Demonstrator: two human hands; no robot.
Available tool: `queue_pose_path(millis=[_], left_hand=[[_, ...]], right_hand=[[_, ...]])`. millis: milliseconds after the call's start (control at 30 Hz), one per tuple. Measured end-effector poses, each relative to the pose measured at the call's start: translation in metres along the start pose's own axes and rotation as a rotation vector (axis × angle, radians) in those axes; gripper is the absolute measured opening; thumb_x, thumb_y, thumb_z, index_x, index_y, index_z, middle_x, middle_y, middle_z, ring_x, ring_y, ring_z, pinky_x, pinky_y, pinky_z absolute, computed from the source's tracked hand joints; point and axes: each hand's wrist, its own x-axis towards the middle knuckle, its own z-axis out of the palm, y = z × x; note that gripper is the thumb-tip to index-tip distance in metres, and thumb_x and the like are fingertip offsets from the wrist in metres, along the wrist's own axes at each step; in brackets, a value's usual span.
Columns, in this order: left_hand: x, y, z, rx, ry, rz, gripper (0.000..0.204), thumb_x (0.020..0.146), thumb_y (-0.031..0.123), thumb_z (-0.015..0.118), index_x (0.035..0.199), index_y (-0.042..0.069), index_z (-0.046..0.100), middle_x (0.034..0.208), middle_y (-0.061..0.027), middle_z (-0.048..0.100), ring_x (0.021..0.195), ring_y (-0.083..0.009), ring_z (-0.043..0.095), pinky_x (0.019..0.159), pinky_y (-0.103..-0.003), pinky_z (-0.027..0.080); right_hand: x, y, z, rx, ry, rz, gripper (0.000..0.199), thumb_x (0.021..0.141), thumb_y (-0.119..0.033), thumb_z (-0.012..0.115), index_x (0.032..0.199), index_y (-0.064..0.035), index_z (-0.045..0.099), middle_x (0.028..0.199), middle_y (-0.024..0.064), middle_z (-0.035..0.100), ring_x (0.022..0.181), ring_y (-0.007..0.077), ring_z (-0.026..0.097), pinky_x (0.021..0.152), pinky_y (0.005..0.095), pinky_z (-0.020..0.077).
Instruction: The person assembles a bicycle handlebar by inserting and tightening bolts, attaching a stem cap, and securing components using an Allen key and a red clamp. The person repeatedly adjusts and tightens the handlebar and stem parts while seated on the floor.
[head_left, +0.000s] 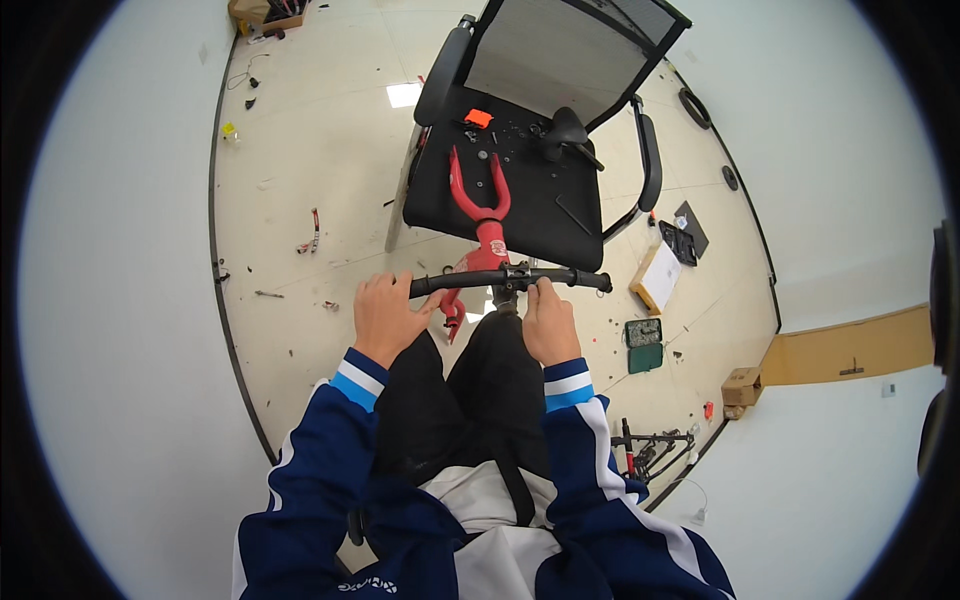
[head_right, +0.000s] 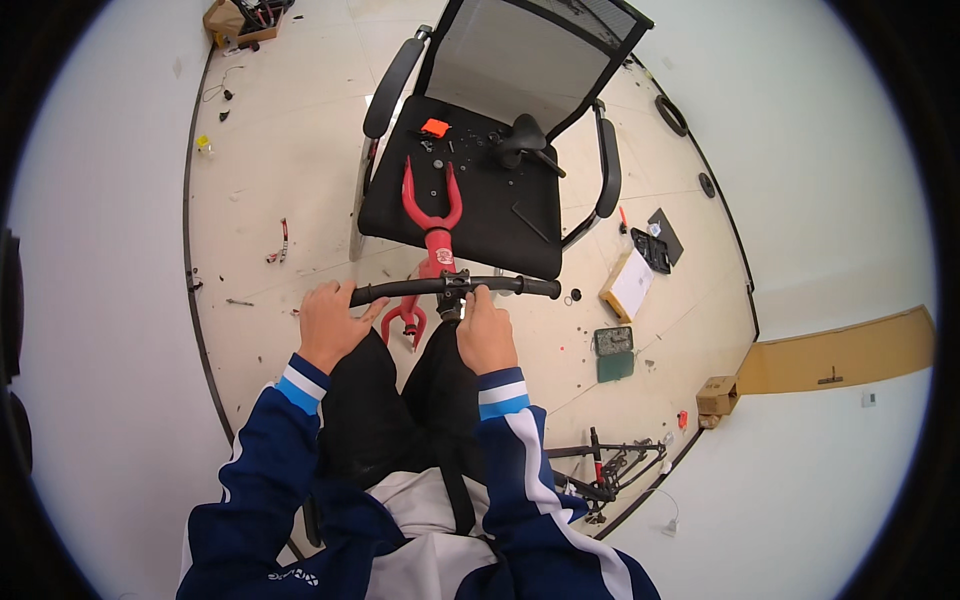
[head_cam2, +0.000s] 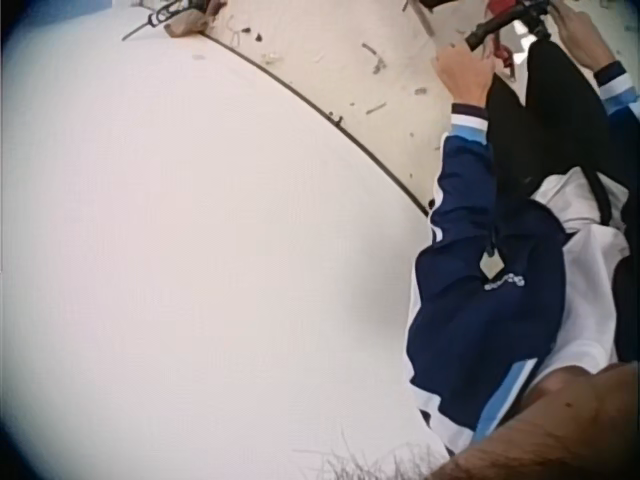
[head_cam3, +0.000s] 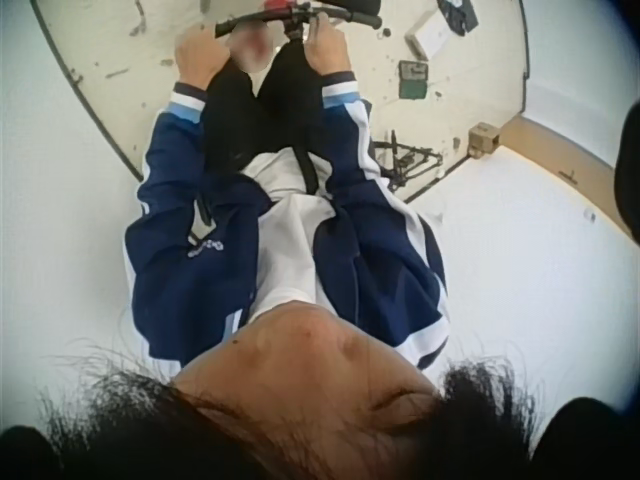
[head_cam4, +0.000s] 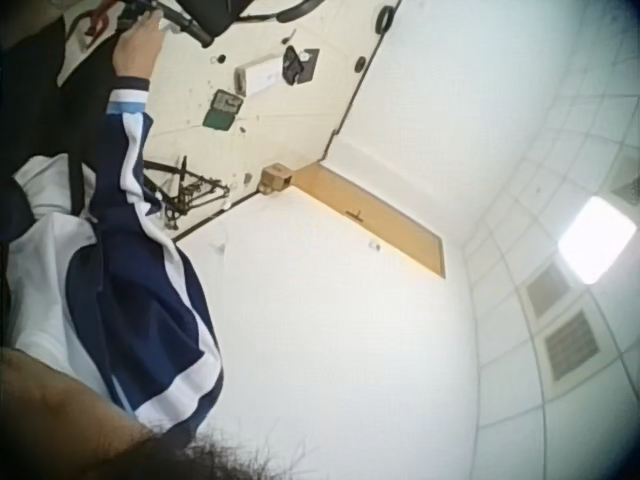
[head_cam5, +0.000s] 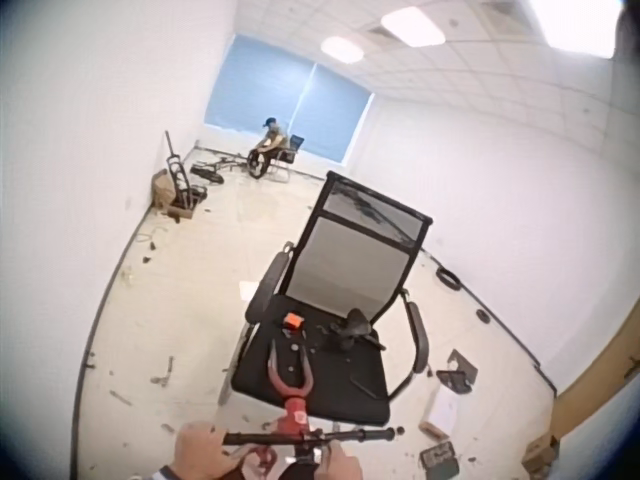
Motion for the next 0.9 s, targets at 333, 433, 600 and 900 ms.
queue_pose_path(millis=[333,433,600,900], left_hand=[[0.002,-0.005,0.003,0.006,0.020,0.021,0.053,0.080,0.058,0.071,0.074,0.005,0.062,0.068,-0.0120,0.060,0.071,-0.0326,0.060,0.067,-0.043,0.042],[0.002,-0.003,0.003,-0.025,0.030,0.030,0.053,0.080,0.056,0.072,0.074,0.005,0.060,0.068,-0.0122,0.059,0.071,-0.0336,0.059,0.067,-0.044,0.042],[0.003,-0.005,0.001,-0.022,0.015,0.018,0.054,0.080,0.057,0.072,0.073,0.005,0.061,0.066,-0.0124,0.059,0.068,-0.0334,0.058,0.064,-0.044,0.043],[0.008,-0.014,-0.005,0.025,-0.021,0.052,0.058,0.081,0.060,0.071,0.073,0.004,0.060,0.066,-0.0131,0.058,0.068,-0.0336,0.058,0.065,-0.044,0.044]], right_hand=[[0.008,0.002,-0.001,-0.035,-0.017,-0.028,0.023,0.101,-0.020,0.046,0.096,0.0015,0.052,0.087,0.0347,0.062,0.086,0.0552,0.057,0.076,0.0607,0.0430],[0.011,0.002,0.002,-0.164,-0.027,-0.018,0.021,0.100,-0.019,0.046,0.098,0.0018,0.051,0.086,0.0355,0.063,0.086,0.0549,0.059,0.077,0.0615,0.0442],[0.009,-0.007,-0.003,-0.204,-0.108,-0.039,0.019,0.099,-0.017,0.047,0.100,0.0020,0.051,0.085,0.0343,0.064,0.084,0.0544,0.060,0.077,0.0617,0.0449],[0.043,0.021,-0.029,-0.026,-0.491,-0.262,0.029,0.104,-0.023,0.044,0.103,0.0041,0.053,0.084,0.0328,0.063,0.084,0.0515,0.059,0.075,0.0567,0.0451]])
